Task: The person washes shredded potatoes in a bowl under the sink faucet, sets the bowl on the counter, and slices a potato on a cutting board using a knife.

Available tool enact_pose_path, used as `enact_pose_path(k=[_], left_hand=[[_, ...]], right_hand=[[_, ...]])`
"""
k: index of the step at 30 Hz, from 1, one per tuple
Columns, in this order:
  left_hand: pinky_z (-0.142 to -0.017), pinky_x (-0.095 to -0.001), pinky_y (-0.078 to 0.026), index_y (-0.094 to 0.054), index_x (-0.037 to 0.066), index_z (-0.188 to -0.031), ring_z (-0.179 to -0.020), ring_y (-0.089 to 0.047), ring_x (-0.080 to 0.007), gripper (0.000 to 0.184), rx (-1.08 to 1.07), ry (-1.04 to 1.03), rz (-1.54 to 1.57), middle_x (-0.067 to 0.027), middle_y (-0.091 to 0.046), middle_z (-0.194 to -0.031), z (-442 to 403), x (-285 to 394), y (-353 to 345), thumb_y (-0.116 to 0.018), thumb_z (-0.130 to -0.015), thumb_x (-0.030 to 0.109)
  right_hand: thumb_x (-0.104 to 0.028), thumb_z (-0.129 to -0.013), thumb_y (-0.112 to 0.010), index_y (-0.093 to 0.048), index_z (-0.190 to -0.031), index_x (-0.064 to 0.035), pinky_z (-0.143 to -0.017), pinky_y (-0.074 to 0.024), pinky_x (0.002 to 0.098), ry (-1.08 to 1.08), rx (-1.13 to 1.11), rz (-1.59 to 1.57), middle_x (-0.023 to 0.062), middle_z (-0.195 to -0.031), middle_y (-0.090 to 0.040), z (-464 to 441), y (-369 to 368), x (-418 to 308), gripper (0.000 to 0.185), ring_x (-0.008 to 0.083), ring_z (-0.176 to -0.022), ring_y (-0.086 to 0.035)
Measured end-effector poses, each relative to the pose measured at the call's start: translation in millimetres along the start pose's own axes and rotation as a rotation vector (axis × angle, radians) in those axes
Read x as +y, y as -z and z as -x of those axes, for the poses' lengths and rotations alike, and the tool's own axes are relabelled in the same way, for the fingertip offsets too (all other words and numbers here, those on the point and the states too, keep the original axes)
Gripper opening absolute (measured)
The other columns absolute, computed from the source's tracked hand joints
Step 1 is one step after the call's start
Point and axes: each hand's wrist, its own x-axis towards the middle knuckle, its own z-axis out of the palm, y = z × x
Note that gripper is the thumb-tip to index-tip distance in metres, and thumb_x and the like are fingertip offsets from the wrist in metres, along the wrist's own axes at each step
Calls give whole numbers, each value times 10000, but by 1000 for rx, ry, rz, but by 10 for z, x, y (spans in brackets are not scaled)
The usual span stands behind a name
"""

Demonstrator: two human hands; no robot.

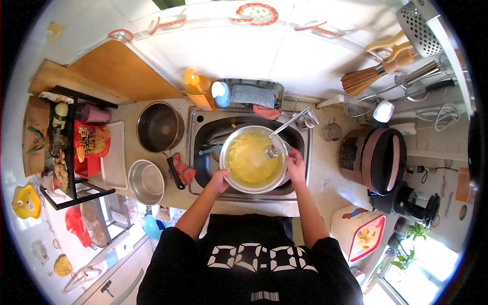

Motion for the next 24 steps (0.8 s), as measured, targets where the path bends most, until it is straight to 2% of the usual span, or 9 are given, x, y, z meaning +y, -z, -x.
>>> enact_pose_path(k=[2,3,6,11,16,18,19,22,24], left_hand=[[-987,-423,-537,-519,-51,-1307,-1116,-651,-307,585,16,11,-1,-173,-652,-1201,-15,-15,55,-506,-734,68],[-987,-424,-536,-518,-48,-1312,-1124,-649,-308,591,23,18,-2,-174,-650,-1210,-21,-21,77,-506,-733,70],[-979,-422,-537,-526,-49,-1302,-1118,-649,-309,585,47,-2,42,-173,-655,-1195,117,20,-17,-512,-730,73],[-954,-416,-536,-561,-62,-1237,-1080,-654,-297,530,30,-16,82,-152,-664,-1153,212,-32,87,-527,-727,80],[-905,-400,-542,-613,-49,-1117,-976,-665,-271,421,-13,-10,135,-121,-672,-1027,64,-218,439,-541,-723,82],[-888,-394,-544,-622,-40,-1080,-934,-667,-264,387,-7,0,164,-112,-668,-978,-28,-318,627,-547,-720,82],[-886,-392,-546,-621,-41,-1097,-939,-670,-266,404,-8,-14,155,-116,-673,-991,31,-286,556,-551,-718,81],[-924,-412,-539,-601,-63,-1175,-997,-674,-295,483,11,-35,73,-151,-677,-1084,207,-182,346,-556,-721,95],[-1007,-461,-519,-563,-103,-1265,-1092,-668,-346,576,72,-17,-52,-203,-664,-1218,305,-136,315,-549,-738,128]], right_hand=[[-141,-911,-606,-610,-1336,-101,-753,-556,419,163,138,321,155,-885,-712,-254,37,-302,427,302,-788,-699],[-194,-907,-594,-555,-1396,-179,-768,-551,505,76,12,361,203,-959,-709,-349,96,-591,491,410,-870,-685],[-188,-904,-586,-520,-1437,-218,-736,-556,526,88,-114,744,182,-919,-720,-717,23,-894,538,417,-824,-690],[-266,-885,-592,-200,-1600,-237,-787,-562,558,11,-123,886,281,-1033,-708,-1234,-120,-980,816,448,-941,-699],[-119,-887,-561,-134,-1619,-214,-541,-577,466,16,-16,624,249,-966,-718,-1444,-111,-708,853,366,-578,-687],[-85,-890,-549,-145,-1620,-207,-470,-560,442,-21,-100,399,230,-921,-718,-1352,-20,-745,843,341,-472,-645],[-67,-889,-560,-420,-1512,-148,-560,-577,431,-42,-48,256,199,-872,-709,-1208,-15,-774,643,341,-577,-679],[-62,-879,-582,-637,-1242,-76,-654,-572,412,312,139,391,176,-850,-698,-798,-9,-416,367,330,-711,-701],[-48,-862,-599,-670,-1031,-27,-719,-557,401,334,229,348,163,-871,-698,-298,-42,-322,185,320,-810,-702]])
